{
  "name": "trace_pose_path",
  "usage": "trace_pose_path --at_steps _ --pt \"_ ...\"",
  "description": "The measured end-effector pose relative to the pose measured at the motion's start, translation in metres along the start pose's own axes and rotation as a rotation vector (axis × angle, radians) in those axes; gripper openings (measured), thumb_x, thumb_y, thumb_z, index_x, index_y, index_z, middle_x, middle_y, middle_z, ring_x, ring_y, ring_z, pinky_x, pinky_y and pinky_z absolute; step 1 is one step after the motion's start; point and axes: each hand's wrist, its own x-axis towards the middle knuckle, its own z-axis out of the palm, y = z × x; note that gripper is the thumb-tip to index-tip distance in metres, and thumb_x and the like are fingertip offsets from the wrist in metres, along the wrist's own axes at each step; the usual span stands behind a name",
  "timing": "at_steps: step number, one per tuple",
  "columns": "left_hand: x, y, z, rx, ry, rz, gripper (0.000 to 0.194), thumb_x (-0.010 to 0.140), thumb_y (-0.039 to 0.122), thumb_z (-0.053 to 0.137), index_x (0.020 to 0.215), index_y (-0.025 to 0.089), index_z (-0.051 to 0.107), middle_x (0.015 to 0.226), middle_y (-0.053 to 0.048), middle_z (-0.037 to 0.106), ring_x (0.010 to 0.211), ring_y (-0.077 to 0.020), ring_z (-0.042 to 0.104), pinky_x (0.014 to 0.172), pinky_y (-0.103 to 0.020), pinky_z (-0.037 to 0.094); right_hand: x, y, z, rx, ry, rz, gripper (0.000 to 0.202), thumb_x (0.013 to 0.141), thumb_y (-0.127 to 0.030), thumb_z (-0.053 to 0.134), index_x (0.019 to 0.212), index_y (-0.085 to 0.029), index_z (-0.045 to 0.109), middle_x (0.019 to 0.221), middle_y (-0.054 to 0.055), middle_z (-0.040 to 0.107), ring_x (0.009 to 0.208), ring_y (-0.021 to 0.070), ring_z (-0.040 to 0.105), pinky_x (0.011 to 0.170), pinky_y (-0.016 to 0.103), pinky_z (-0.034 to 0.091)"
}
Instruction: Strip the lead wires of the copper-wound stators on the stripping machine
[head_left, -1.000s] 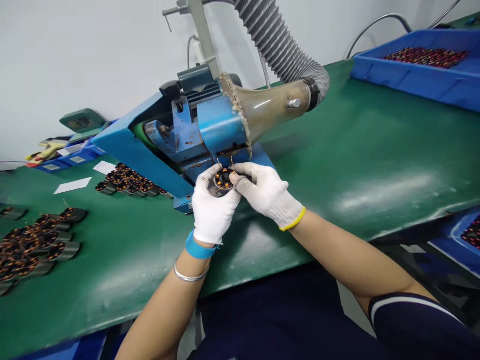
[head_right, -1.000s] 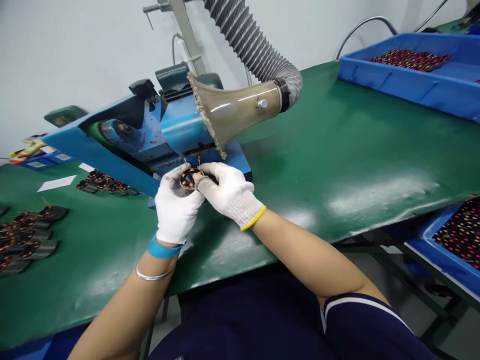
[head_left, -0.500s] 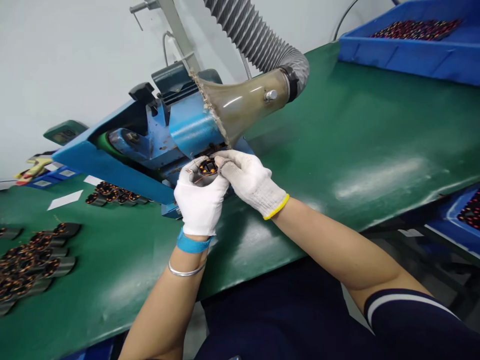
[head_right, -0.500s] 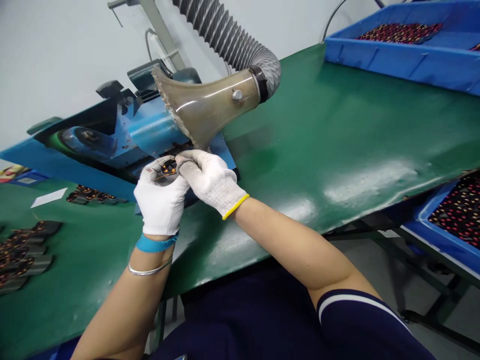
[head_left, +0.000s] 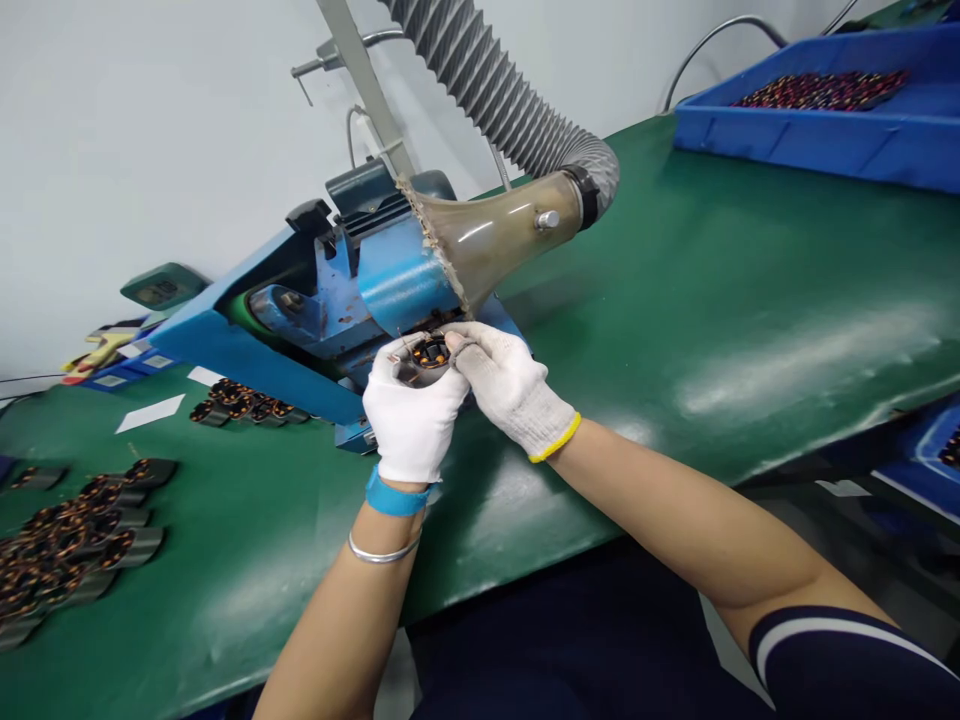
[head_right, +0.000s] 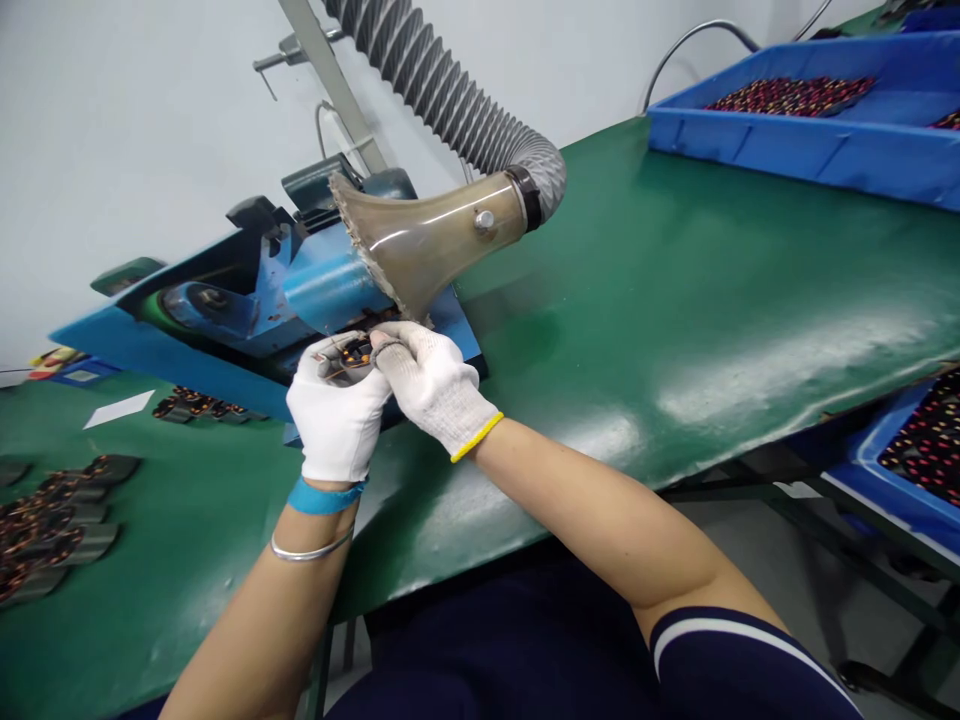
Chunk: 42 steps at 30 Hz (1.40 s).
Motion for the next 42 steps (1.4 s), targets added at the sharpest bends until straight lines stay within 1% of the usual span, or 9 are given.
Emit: trace_pose_path --at_steps 5,9,15,19,26,32,37,40,42 --pt "0.002 0.0 0.0 0.007 0.003 -0.008 0.042 0.057 0.031 0.081 0.093 0.018 0.063 0.088 -0.001 0.072 0.083 -0.0179 0.07 0.086 -0.035 0.057 0.0 -0.002 0.001 0.04 0.009 0.014 0.031 0.089 -0.038 0.049 0.101 -0.014 0.065 0.099 0.009 0.072 0.095 0.0196 0.068 0.09 0.032 0.054" --pt "-0.012 -0.002 -0.008 -0.076 -0.02 -0.001 0.045 0.059 0.029 0.082 0.099 0.018 0.063 0.096 -0.004 0.072 0.087 -0.0183 0.07 0.087 -0.034 0.057 -0.012 -0.004 0.005 0.012 0.036 0.032 0.028 0.087 -0.036 0.052 0.102 -0.016 0.064 0.1 0.008 0.071 0.095 0.019 0.067 0.087 0.032 0.055" --pt "-0.031 -0.009 -0.031 -0.108 -0.068 0.065 0.059 0.058 0.041 0.086 0.105 0.019 0.06 0.104 -0.006 0.069 0.093 -0.0204 0.07 0.083 -0.035 0.06 -0.032 -0.006 0.011 -0.174 0.079 -0.213 0.028 0.08 -0.037 0.063 0.101 -0.019 0.065 0.099 0.009 0.067 0.092 0.0212 0.066 0.085 0.035 0.056" --pt "-0.023 -0.013 -0.037 -0.207 -0.195 -0.045 0.06 0.055 0.044 0.088 0.104 0.02 0.062 0.102 -0.006 0.07 0.089 -0.0206 0.07 0.078 -0.034 0.061 -0.034 -0.008 0.012 -0.219 0.128 -0.277 0.037 0.072 -0.041 0.069 0.102 -0.019 0.064 0.1 0.01 0.064 0.09 0.022 0.065 0.081 0.036 0.057" --pt "-0.006 -0.02 -0.04 -0.391 -0.401 -0.153 0.06 0.058 0.041 0.086 0.107 0.016 0.064 0.109 -0.012 0.072 0.102 -0.0265 0.07 0.09 -0.041 0.059 -0.027 -0.008 0.012 -0.212 0.139 -0.012 0.036 0.069 -0.042 0.07 0.097 -0.02 0.068 0.1 0.009 0.06 0.087 0.0201 0.064 0.078 0.034 0.057" --pt "-0.007 -0.013 -0.049 -0.328 -0.536 -0.188 0.052 0.054 0.025 0.087 0.099 0.018 0.061 0.096 -0.009 0.073 0.089 -0.0259 0.072 0.08 -0.041 0.061 -0.024 -0.007 0.011 -0.086 0.109 0.063 0.025 0.073 -0.038 0.068 0.089 -0.018 0.071 0.099 0.008 0.065 0.091 0.0201 0.065 0.086 0.035 0.054" --pt "-0.007 -0.014 -0.059 -0.18 -0.676 -0.103 0.054 0.052 0.022 0.087 0.1 0.018 0.063 0.099 -0.01 0.073 0.09 -0.0268 0.072 0.082 -0.041 0.061 -0.015 -0.01 0.003 0.108 0.001 0.27 0.017 0.072 -0.033 0.066 0.075 -0.016 0.065 0.071 0.001 0.065 0.068 0.0134 0.061 0.066 0.028 0.052" --pt "-0.006 -0.017 -0.061 -0.218 -0.757 -0.104 0.057 0.052 0.022 0.088 0.102 0.017 0.062 0.104 -0.012 0.073 0.094 -0.0276 0.072 0.084 -0.04 0.06 -0.003 -0.014 -0.008 0.264 0.136 0.348 0.019 0.071 -0.035 0.067 0.076 -0.017 0.061 0.064 -0.004 0.06 0.06 0.0093 0.057 0.062 0.025 0.05" --pt "-0.007 -0.019 -0.058 -0.313 -0.743 -0.15 0.059 0.052 0.023 0.089 0.103 0.017 0.06 0.105 -0.012 0.073 0.094 -0.0277 0.073 0.084 -0.04 0.06 0.002 -0.018 -0.012 0.294 0.246 0.351 0.021 0.071 -0.037 0.067 0.076 -0.018 0.06 0.063 -0.006 0.056 0.058 0.0081 0.056 0.065 0.026 0.051"
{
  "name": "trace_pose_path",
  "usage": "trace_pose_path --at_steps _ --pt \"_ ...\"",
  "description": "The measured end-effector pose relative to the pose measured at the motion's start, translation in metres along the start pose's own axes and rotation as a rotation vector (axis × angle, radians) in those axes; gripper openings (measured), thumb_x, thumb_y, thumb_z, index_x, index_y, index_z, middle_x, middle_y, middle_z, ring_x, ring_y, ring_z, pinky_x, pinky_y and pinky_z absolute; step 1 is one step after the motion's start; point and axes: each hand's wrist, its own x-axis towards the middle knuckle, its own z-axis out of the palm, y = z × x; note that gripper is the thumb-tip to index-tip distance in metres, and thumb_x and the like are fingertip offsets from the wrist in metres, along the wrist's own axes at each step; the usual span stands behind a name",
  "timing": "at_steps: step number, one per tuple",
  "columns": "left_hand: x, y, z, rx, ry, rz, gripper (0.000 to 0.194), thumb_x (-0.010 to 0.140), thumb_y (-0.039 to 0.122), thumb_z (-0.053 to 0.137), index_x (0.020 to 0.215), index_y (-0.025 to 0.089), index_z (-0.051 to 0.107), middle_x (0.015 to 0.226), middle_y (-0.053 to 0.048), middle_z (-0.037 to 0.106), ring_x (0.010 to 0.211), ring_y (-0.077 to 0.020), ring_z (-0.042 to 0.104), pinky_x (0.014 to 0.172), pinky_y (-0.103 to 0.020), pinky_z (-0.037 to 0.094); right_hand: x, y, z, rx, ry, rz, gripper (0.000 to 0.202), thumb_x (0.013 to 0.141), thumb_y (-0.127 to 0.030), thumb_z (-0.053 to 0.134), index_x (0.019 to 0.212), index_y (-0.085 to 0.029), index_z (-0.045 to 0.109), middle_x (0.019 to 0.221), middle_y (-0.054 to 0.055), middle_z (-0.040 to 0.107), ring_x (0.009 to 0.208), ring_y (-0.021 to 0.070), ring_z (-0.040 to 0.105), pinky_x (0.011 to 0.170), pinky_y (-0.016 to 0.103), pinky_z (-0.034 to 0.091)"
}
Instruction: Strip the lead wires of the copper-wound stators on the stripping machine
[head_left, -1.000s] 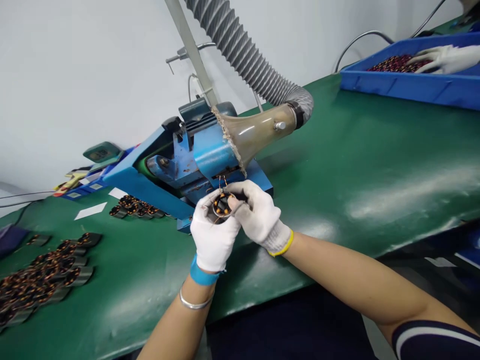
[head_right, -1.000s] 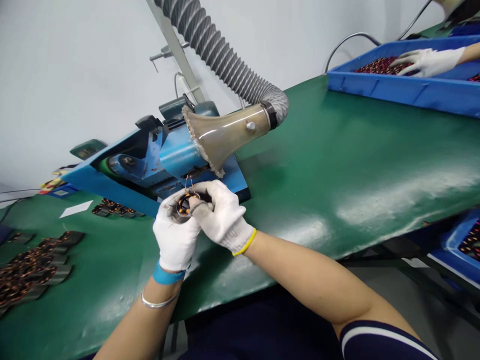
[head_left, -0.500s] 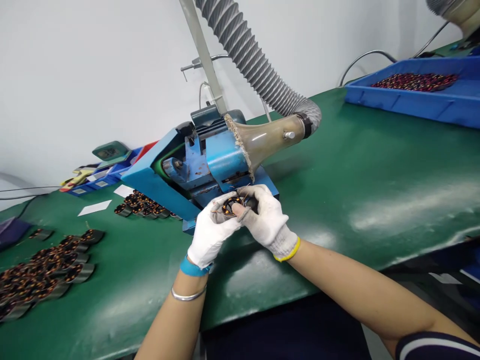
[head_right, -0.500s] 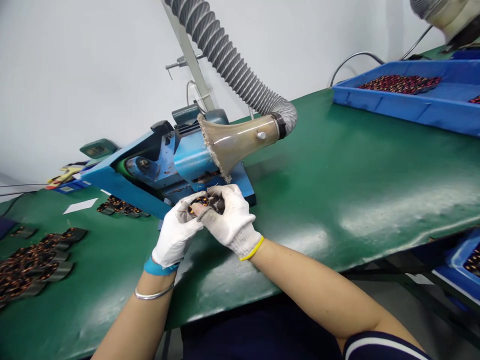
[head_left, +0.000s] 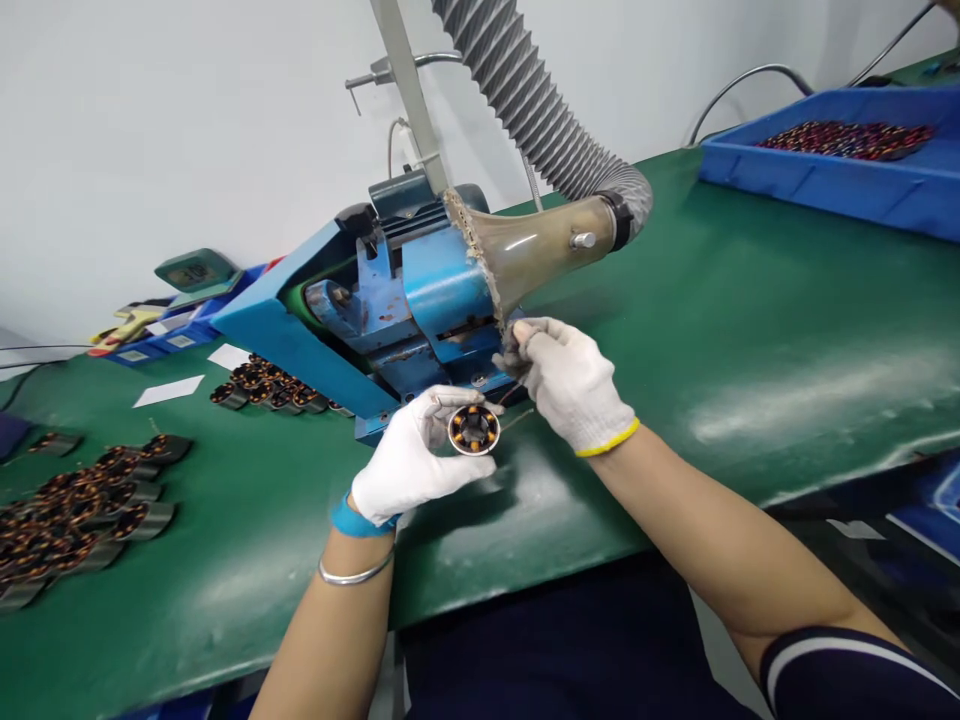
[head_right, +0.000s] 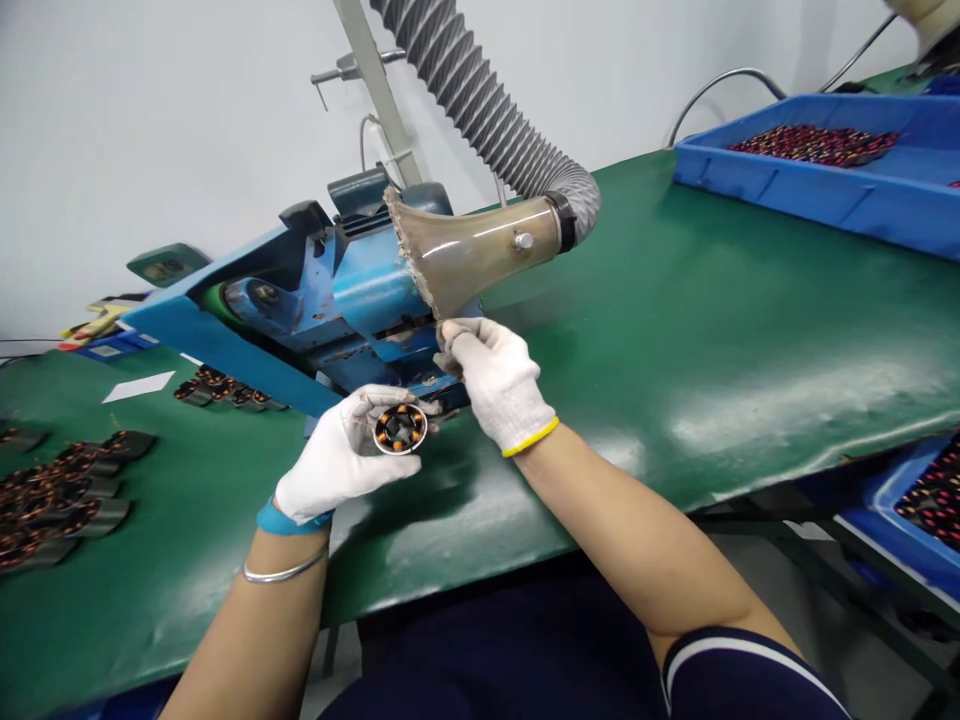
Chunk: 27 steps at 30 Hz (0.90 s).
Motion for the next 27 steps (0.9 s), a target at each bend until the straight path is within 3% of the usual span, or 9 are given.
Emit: trace_pose_path --at_steps 3,6,9,12,18,22,27 --pt "0.008 -0.006 0.004 -0.106 0.121 0.01 0.065 0.056 0.029 0.089 0.112 0.016 0.059 0.109 -0.013 0.072 0.097 -0.0282 0.072 0.086 -0.042 0.059 -0.005 -0.004 0.003 -0.198 -0.059 0.012 0.028 0.068 -0.04 0.072 0.083 -0.018 0.064 0.072 -0.002 0.063 0.065 0.0111 0.06 0.07 0.029 0.054" --pt "0.018 -0.01 0.009 -0.082 0.244 0.073 0.068 0.053 0.034 0.09 0.112 0.016 0.063 0.115 -0.013 0.07 0.107 -0.0297 0.068 0.094 -0.042 0.057 -0.015 -0.001 0.008 -0.451 -0.192 -0.064 0.05 0.057 -0.035 0.081 0.101 -0.017 0.067 0.101 0.006 0.068 0.087 0.0192 0.066 0.082 0.035 0.055" --pt "0.026 -0.01 0.013 -0.129 0.316 0.098 0.063 0.051 0.035 0.09 0.106 0.016 0.067 0.114 -0.011 0.071 0.108 -0.0281 0.068 0.098 -0.04 0.054 -0.018 0.005 0.009 -0.528 -0.222 -0.168 0.055 0.062 -0.037 0.078 0.111 -0.016 0.066 0.113 0.01 0.065 0.099 0.0234 0.065 0.089 0.039 0.054" --pt "0.031 -0.008 0.018 -0.257 0.326 0.059 0.06 0.054 0.034 0.089 0.107 0.016 0.068 0.113 -0.01 0.072 0.108 -0.0266 0.068 0.1 -0.039 0.053 -0.013 0.008 0.007 -0.492 -0.237 -0.178 0.052 0.071 -0.041 0.071 0.114 -0.014 0.065 0.113 0.012 0.066 0.102 0.0244 0.064 0.091 0.039 0.054" --pt "0.033 -0.011 0.023 -0.356 0.311 0.016 0.053 0.063 0.031 0.086 0.111 0.018 0.068 0.116 -0.009 0.071 0.11 -0.0261 0.067 0.102 -0.04 0.052 -0.01 0.006 0.006 -0.486 -0.238 -0.202 0.046 0.075 -0.042 0.067 0.111 -0.013 0.066 0.103 0.01 0.069 0.095 0.023 0.064 0.087 0.039 0.054" --pt "0.035 -0.011 0.025 -0.388 0.353 -0.018 0.055 0.057 0.033 0.088 0.106 0.018 0.068 0.109 -0.008 0.073 0.103 -0.0254 0.069 0.096 -0.04 0.055 -0.01 0.007 0.007 -0.5 -0.2 -0.189 0.045 0.075 -0.041 0.068 0.111 -0.013 0.066 0.105 0.01 0.069 0.099 0.0235 0.063 0.092 0.04 0.052" --pt "0.04 -0.01 0.025 -0.346 0.369 0.039 0.054 0.057 0.035 0.088 0.105 0.019 0.068 0.109 -0.007 0.072 0.103 -0.024 0.069 0.094 -0.038 0.056 -0.007 0.007 0.009 -0.411 -0.194 -0.191 0.042 0.076 -0.041 0.068 0.108 -0.014 0.067 0.107 0.01 0.068 0.097 0.0226 0.064 0.091 0.039 0.053"
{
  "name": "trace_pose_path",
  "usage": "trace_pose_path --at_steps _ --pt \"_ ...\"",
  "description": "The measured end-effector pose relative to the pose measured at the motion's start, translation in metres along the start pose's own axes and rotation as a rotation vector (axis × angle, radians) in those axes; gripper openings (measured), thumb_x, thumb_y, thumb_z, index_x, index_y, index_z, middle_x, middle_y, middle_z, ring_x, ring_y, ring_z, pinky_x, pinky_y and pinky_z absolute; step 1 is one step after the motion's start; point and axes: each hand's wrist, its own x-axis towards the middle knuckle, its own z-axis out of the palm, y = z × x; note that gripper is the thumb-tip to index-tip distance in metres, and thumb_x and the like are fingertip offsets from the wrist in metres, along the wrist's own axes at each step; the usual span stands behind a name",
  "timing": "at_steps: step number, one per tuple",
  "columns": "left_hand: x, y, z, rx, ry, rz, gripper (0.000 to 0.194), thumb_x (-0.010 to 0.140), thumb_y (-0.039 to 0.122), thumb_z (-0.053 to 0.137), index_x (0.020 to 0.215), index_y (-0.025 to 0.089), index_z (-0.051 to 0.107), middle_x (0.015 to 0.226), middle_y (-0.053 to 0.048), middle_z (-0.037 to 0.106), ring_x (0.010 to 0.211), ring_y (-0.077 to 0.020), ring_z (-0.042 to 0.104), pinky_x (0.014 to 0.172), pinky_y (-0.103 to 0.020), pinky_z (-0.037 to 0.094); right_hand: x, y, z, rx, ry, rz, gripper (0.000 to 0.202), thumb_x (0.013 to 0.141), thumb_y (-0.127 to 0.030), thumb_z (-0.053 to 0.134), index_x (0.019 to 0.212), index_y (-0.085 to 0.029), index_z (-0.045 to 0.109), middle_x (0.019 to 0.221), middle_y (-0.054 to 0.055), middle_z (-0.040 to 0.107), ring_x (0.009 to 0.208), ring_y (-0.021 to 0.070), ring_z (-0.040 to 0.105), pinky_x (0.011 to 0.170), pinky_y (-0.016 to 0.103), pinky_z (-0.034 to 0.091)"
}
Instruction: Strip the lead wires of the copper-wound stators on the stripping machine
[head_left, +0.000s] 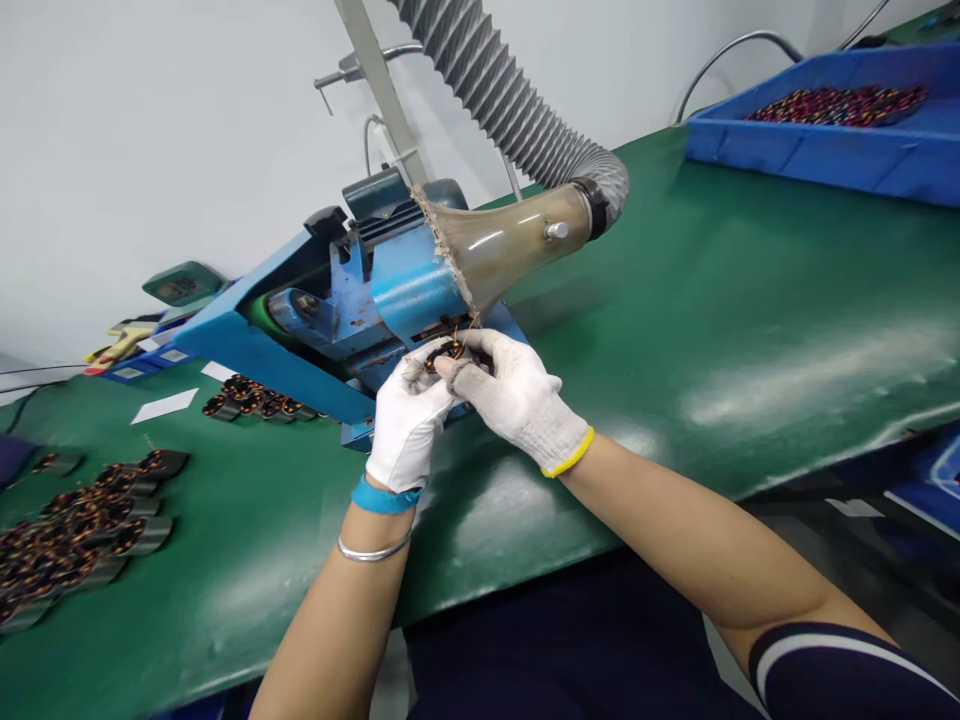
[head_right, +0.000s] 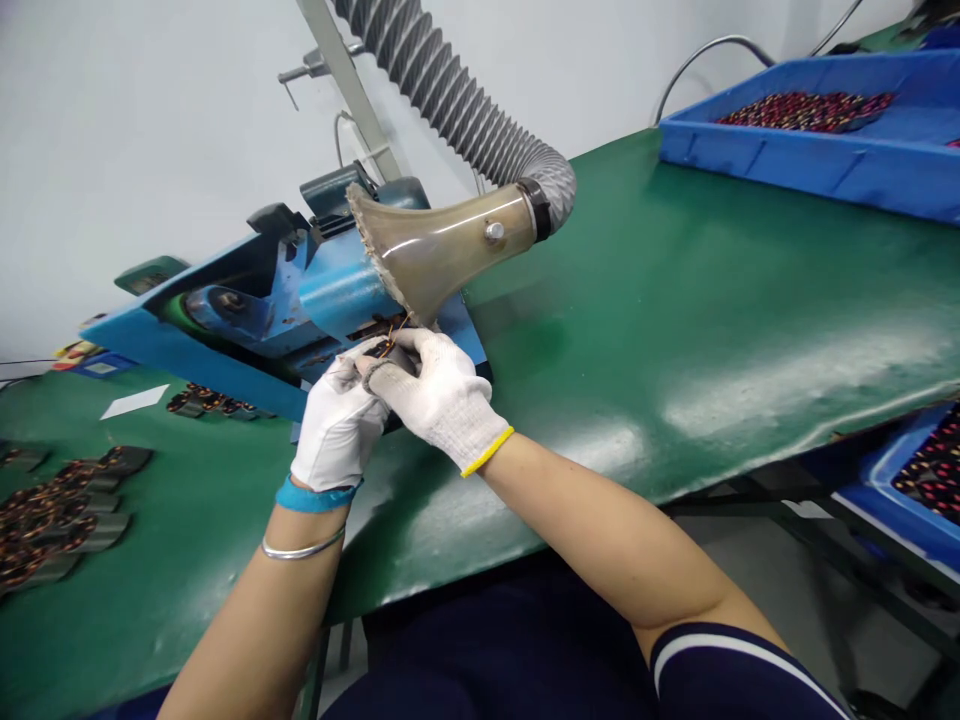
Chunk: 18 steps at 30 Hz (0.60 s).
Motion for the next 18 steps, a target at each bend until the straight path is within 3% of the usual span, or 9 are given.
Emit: trace_pose_path --at_steps 5,10,18 --pt "0.003 0.004 0.0 0.019 0.024 -0.004 0.059 0.05 0.034 0.091 0.103 0.019 0.068 0.108 -0.006 0.072 0.1 -0.0215 0.069 0.091 -0.034 0.057 0.001 0.004 0.003 0.054 0.041 -0.005 0.038 0.075 -0.039 0.07 0.105 -0.017 0.067 0.106 0.008 0.069 0.1 0.0225 0.064 0.094 0.039 0.052" --pt "0.003 0.011 0.006 0.007 0.006 -0.029 0.054 0.054 0.035 0.09 0.1 0.019 0.067 0.103 -0.005 0.072 0.103 -0.0225 0.069 0.096 -0.036 0.055 0.002 0.007 0.005 0.08 0.06 -0.008 0.037 0.075 -0.039 0.069 0.104 -0.017 0.066 0.103 0.007 0.071 0.096 0.0217 0.065 0.09 0.038 0.054" --pt "0.001 0.018 0.013 -0.032 -0.006 -0.107 0.055 0.052 0.034 0.09 0.099 0.019 0.065 0.104 -0.007 0.072 0.103 -0.0257 0.068 0.087 -0.039 0.059 -0.001 0.0 0.002 0.113 0.068 -0.006 0.036 0.077 -0.042 0.066 0.101 -0.015 0.066 0.101 0.009 0.071 0.094 0.0211 0.066 0.087 0.035 0.054"
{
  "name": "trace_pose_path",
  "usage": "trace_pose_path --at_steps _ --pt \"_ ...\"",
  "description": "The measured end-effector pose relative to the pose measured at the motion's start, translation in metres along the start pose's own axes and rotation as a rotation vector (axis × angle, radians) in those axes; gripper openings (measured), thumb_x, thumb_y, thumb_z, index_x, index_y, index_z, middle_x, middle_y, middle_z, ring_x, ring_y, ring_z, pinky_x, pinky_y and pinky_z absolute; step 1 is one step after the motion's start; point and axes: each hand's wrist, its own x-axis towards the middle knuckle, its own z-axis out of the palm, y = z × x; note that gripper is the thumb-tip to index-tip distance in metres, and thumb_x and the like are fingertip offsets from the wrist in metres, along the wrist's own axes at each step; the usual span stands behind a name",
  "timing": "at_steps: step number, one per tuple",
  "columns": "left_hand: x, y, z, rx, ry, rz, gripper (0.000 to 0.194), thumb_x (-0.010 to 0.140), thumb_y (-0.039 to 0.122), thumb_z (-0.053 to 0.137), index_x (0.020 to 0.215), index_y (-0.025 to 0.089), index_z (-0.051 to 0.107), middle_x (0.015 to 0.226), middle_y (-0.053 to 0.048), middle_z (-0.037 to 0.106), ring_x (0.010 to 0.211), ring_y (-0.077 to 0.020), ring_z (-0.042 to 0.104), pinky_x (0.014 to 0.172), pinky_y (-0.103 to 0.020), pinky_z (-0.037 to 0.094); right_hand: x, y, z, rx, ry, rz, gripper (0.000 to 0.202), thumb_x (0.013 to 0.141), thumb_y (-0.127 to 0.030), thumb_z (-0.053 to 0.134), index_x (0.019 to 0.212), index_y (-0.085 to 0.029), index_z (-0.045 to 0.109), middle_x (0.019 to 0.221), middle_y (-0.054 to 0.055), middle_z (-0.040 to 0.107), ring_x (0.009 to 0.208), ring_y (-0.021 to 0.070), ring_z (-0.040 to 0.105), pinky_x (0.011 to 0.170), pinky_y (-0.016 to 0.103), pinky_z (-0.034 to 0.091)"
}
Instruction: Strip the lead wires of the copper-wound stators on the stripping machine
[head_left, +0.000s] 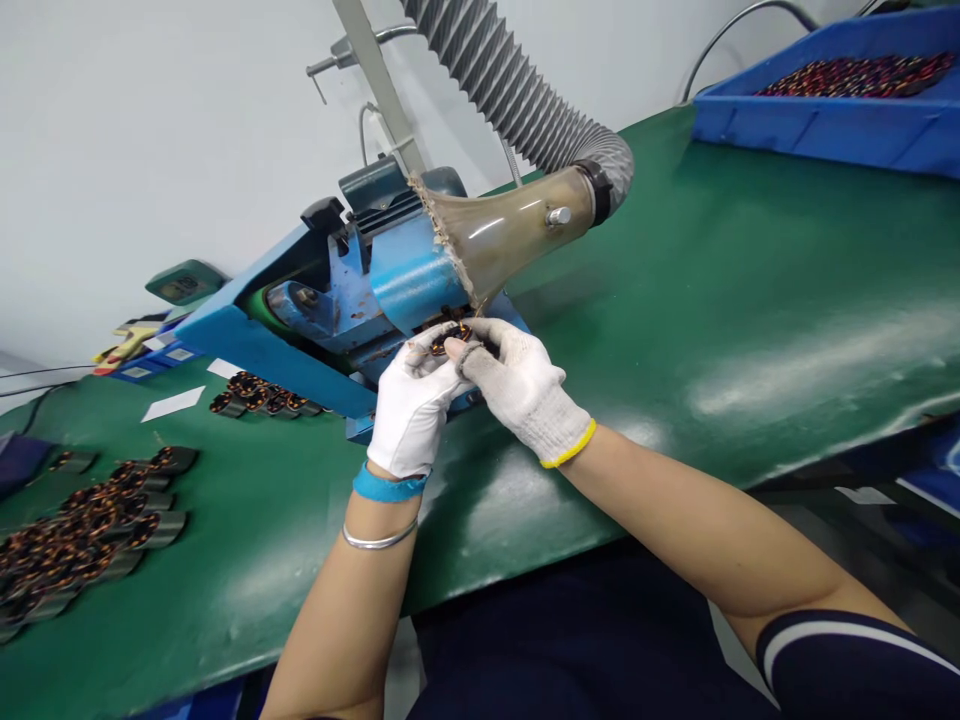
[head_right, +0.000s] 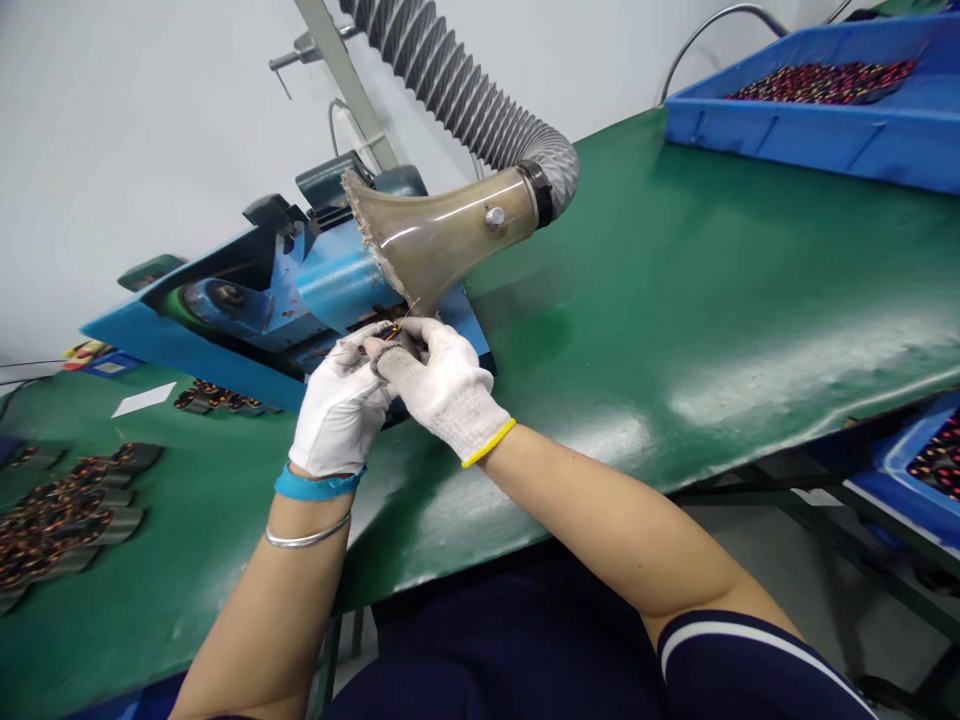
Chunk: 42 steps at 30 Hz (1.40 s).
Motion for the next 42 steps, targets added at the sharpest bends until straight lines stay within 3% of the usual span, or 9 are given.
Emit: trace_pose_path --at_steps 5,10,17,22,25,28,31,36,42 --pt "0.003 -0.007 -0.001 0.058 -0.02 0.003 0.058 0.056 0.039 0.087 0.105 0.02 0.064 0.108 -0.007 0.071 0.102 -0.026 0.069 0.086 -0.04 0.059 0.0 0.004 0.0 0.062 0.013 0.027 0.037 0.076 -0.043 0.065 0.101 -0.016 0.064 0.097 0.007 0.071 0.089 0.0192 0.066 0.082 0.032 0.055" --pt "-0.008 -0.007 -0.008 0.211 -0.018 0.204 0.054 0.058 0.036 0.086 0.104 0.018 0.065 0.109 -0.008 0.071 0.103 -0.0248 0.068 0.094 -0.039 0.055 -0.012 0.012 0.004 -0.048 0.103 -0.052 0.045 0.071 -0.044 0.066 0.106 -0.016 0.062 0.103 0.01 0.067 0.091 0.021 0.064 0.084 0.037 0.054" --pt "-0.061 -0.008 -0.046 0.436 0.053 0.282 0.05 0.058 0.023 0.084 0.103 0.021 0.061 0.103 -0.007 0.071 0.094 -0.0223 0.07 0.085 -0.033 0.058 -0.039 0.018 0.013 -0.198 -0.211 -0.349 0.041 0.07 -0.037 0.068 0.104 -0.016 0.062 0.103 0.012 0.062 0.093 0.0222 0.063 0.083 0.039 0.055" --pt "-0.11 -0.021 -0.1 0.684 0.124 0.028 0.049 0.06 0.024 0.081 0.104 0.022 0.059 0.112 -0.01 0.071 0.107 -0.0281 0.068 0.095 -0.044 0.055 -0.045 0.026 0.015 -0.258 -0.283 -0.289 0.048 0.072 -0.047 0.07 0.109 -0.018 0.062 0.104 0.01 0.063 0.096 0.0246 0.063 0.089 0.044 0.054" --pt "-0.133 -0.017 -0.152 0.877 0.3 -0.133 0.051 0.057 0.032 0.083 0.102 0.02 0.061 0.118 -0.012 0.069 0.121 -0.032 0.06 0.109 -0.05 0.043 -0.046 0.026 0.014 -0.261 -0.297 -0.24 0.046 0.075 -0.045 0.069 0.111 -0.018 0.06 0.108 0.01 0.063 0.097 0.0244 0.063 0.09 0.044 0.054" --pt "-0.146 -0.004 -0.204 0.885 0.563 -0.231 0.061 0.059 0.039 0.082 0.11 0.017 0.058 0.119 -0.015 0.068 0.114 -0.031 0.064 0.107 -0.051 0.044 -0.05 0.023 0.013 -0.293 -0.344 -0.223 0.042 0.078 -0.043 0.067 0.112 -0.019 0.06 0.109 0.01 0.063 0.096 0.0243 0.064 0.089 0.043 0.054" --pt "-0.152 0.005 -0.234 0.885 0.642 -0.241 0.065 0.057 0.04 0.084 0.111 0.014 0.058 0.117 -0.016 0.068 0.113 -0.0311 0.064 0.107 -0.05 0.044 -0.056 0.022 0.015 -0.369 -0.398 -0.269 0.039 0.08 -0.044 0.066 0.111 -0.021 0.06 0.108 0.01 0.064 0.094 0.0252 0.064 0.085 0.042 0.055" --pt "-0.156 -0.004 -0.223 0.804 0.546 -0.195 0.067 0.057 0.039 0.085 0.113 0.015 0.058 0.12 -0.015 0.068 0.116 -0.0293 0.064 0.108 -0.048 0.045 -0.061 0.029 0.022 -0.487 -0.501 -0.325 0.04 0.081 -0.045 0.064 0.113 -0.02 0.06 0.109 0.011 0.064 0.095 0.0264 0.066 0.083 0.041 0.056" --pt "-0.161 -0.016 -0.216 0.794 0.471 -0.156 0.068 0.057 0.042 0.085 0.115 0.017 0.059 0.122 -0.014 0.068 0.116 -0.0286 0.064 0.108 -0.046 0.045 -0.056 0.039 0.024 -0.614 -0.548 -0.211 0.035 0.08 -0.041 0.061 0.108 -0.02 0.064 0.105 0.009 0.067 0.093 0.0249 0.067 0.082 0.039 0.057"
